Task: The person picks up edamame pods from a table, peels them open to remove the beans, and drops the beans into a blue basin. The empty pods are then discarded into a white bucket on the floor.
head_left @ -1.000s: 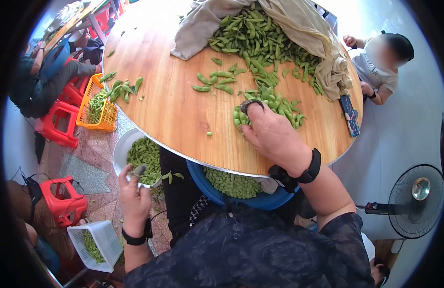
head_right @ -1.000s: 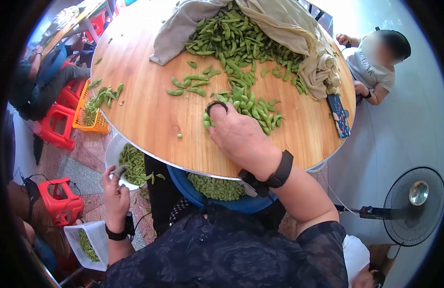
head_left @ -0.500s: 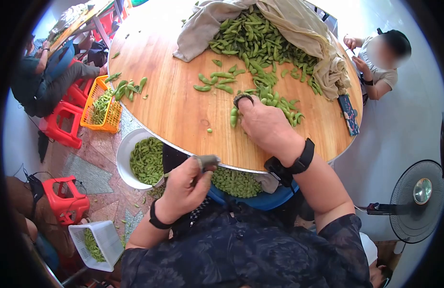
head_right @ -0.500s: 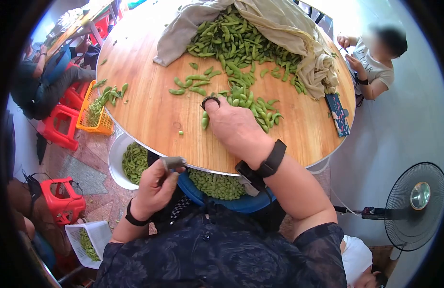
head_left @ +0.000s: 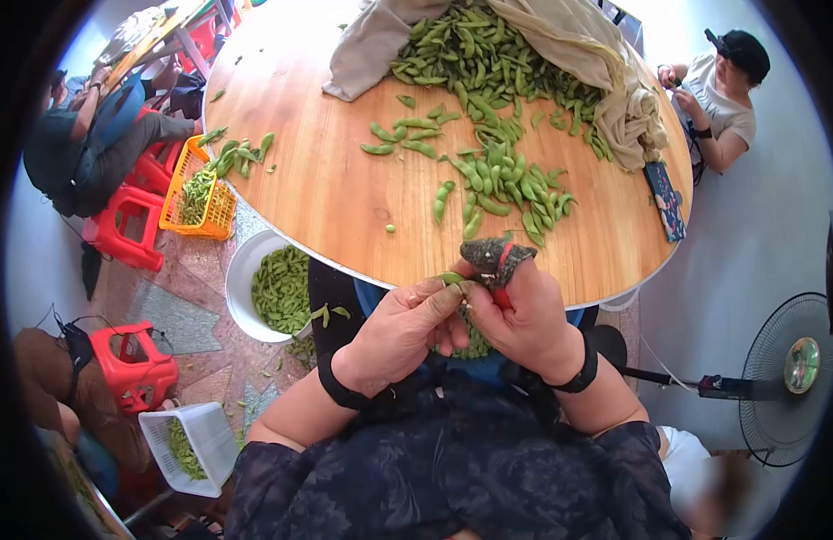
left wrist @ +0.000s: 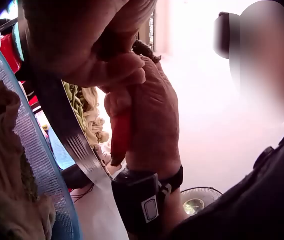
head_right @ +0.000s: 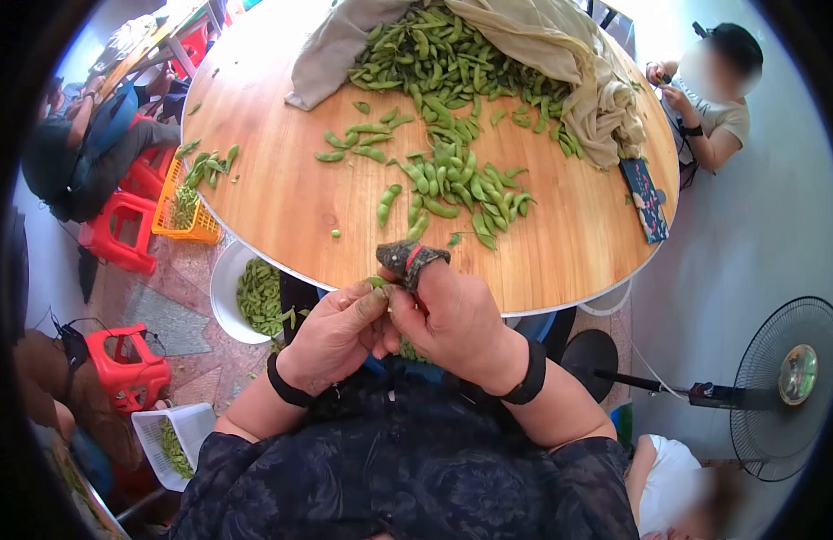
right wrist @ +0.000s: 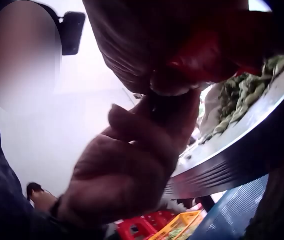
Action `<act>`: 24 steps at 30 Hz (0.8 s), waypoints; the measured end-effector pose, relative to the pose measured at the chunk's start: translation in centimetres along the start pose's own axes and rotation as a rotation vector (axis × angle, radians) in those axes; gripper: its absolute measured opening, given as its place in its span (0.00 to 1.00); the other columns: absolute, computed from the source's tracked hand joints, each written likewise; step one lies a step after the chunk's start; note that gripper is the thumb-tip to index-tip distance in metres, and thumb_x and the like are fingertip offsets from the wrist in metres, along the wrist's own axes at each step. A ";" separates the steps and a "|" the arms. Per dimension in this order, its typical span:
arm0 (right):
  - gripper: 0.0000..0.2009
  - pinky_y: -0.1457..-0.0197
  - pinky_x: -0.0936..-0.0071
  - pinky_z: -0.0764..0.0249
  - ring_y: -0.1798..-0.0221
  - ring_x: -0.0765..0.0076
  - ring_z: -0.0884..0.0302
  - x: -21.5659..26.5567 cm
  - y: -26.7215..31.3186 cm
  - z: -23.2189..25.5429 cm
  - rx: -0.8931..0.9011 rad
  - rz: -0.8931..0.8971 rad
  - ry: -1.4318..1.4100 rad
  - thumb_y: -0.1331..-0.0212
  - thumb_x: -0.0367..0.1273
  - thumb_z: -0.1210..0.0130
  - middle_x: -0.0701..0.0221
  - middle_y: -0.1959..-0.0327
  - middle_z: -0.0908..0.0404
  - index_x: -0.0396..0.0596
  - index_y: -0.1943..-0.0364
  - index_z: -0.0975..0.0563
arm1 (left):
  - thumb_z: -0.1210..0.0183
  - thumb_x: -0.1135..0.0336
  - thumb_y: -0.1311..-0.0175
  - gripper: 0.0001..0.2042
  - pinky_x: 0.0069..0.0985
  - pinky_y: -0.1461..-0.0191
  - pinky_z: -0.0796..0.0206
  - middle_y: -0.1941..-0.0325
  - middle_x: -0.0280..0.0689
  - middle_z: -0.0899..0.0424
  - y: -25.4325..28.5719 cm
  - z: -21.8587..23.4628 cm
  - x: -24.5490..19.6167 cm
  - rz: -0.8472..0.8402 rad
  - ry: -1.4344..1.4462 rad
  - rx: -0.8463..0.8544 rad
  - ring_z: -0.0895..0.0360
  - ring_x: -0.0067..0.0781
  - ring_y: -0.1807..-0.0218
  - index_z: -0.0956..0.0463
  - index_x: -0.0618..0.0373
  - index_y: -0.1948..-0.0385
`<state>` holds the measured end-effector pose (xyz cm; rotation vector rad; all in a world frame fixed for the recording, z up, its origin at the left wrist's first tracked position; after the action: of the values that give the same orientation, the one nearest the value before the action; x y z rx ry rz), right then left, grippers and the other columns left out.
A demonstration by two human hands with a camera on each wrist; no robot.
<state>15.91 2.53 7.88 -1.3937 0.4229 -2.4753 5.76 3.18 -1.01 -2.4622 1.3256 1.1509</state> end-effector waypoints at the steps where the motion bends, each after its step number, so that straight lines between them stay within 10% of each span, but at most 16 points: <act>1: 0.13 0.71 0.74 0.24 0.73 0.65 0.18 -0.2 0.4 0.4 -0.008 -0.011 -0.006 0.43 0.24 0.45 0.61 0.68 0.18 0.38 0.53 0.27 | 0.53 0.59 0.27 0.14 0.11 0.72 0.34 0.71 0.33 0.20 0.2 -0.6 -0.3 0.014 -0.004 -0.002 0.24 0.16 0.73 0.26 0.58 0.52; 9: 0.06 0.70 0.59 0.30 0.73 0.43 0.27 -1.9 1.4 1.6 0.151 -0.175 -0.052 0.43 0.25 0.53 0.56 0.77 0.28 0.41 0.62 0.32 | 0.55 0.64 0.26 0.07 0.12 0.79 0.41 0.79 0.27 0.29 1.1 -1.4 -1.3 -0.168 -0.607 -0.056 0.32 0.13 0.81 0.33 0.56 0.63; 16: 0.08 0.71 0.52 0.33 0.71 0.37 0.28 -2.4 2.8 -0.1 0.337 -0.158 -0.008 0.43 0.26 0.52 0.51 0.78 0.29 0.41 0.63 0.37 | 0.43 0.75 0.40 0.06 0.34 0.73 0.37 0.77 0.45 0.30 1.7 -2.4 -2.3 -0.425 -1.166 -0.084 0.29 0.48 0.75 0.33 0.62 0.69; 24: 0.09 0.72 0.51 0.32 0.73 0.36 0.28 -1.9 3.4 -0.3 0.384 -0.172 0.085 0.44 0.25 0.52 0.50 0.79 0.29 0.41 0.61 0.38 | 0.43 0.77 0.42 0.05 0.32 0.74 0.36 0.74 0.42 0.27 2.3 -4.8 -2.9 -0.706 -1.501 -0.054 0.27 0.44 0.75 0.31 0.61 0.69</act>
<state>16.91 0.10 4.92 -1.2127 -0.1601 -2.5768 5.79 1.61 4.85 -1.0823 -0.0198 1.9719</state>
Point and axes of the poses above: each hand's wrist, its own y-axis away from the middle knuckle, its own z-axis out of the back of the hand, x = y × z, the point moved 8 cm from there along -y, towards the middle knuckle
